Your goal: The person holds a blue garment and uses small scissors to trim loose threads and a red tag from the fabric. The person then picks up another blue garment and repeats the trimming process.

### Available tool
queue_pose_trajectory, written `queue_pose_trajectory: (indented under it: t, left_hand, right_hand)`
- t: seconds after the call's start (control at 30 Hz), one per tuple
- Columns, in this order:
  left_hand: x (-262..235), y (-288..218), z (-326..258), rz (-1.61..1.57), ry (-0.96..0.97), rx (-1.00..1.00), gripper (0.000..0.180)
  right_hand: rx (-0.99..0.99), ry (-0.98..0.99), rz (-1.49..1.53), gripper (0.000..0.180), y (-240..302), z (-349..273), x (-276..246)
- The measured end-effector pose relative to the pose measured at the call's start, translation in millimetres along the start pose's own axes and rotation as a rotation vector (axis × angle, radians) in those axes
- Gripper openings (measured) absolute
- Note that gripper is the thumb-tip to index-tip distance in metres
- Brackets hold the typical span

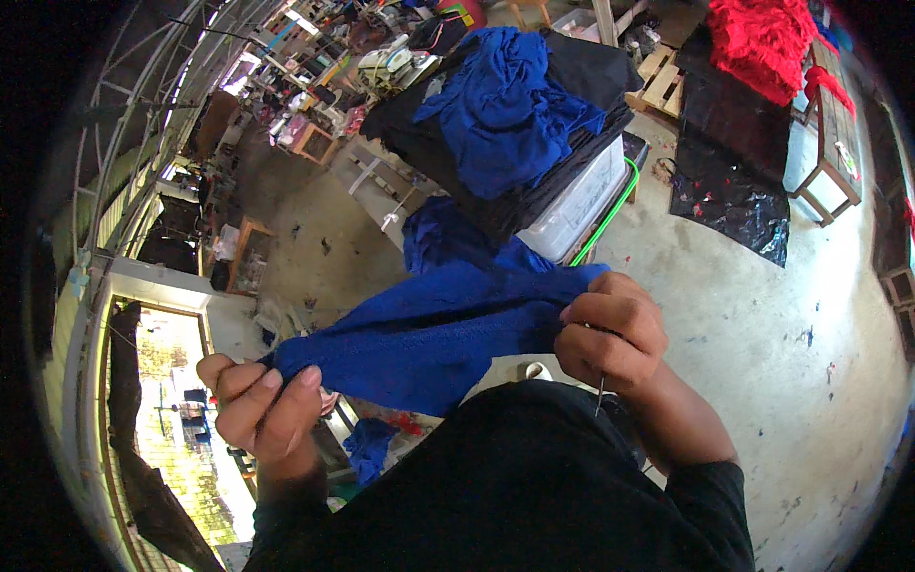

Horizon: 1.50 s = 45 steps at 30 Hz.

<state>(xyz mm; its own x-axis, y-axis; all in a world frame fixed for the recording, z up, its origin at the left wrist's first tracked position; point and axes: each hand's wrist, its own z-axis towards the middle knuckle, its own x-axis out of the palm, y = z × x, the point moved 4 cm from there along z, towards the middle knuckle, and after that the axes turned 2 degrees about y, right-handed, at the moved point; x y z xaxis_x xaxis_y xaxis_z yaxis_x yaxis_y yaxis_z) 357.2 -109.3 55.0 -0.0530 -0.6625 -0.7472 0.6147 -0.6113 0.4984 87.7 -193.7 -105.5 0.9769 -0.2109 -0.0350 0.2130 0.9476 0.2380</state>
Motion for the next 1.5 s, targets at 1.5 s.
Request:
queue_pose_trajectory:
  t: [1.5]
  left_hand:
    - [-2, 1, -10, -0.075, -0.101, -0.051, 0.015]
  right_hand:
    - [0.174, 0.118, 0.059, 0.022, 16, -4, 1]
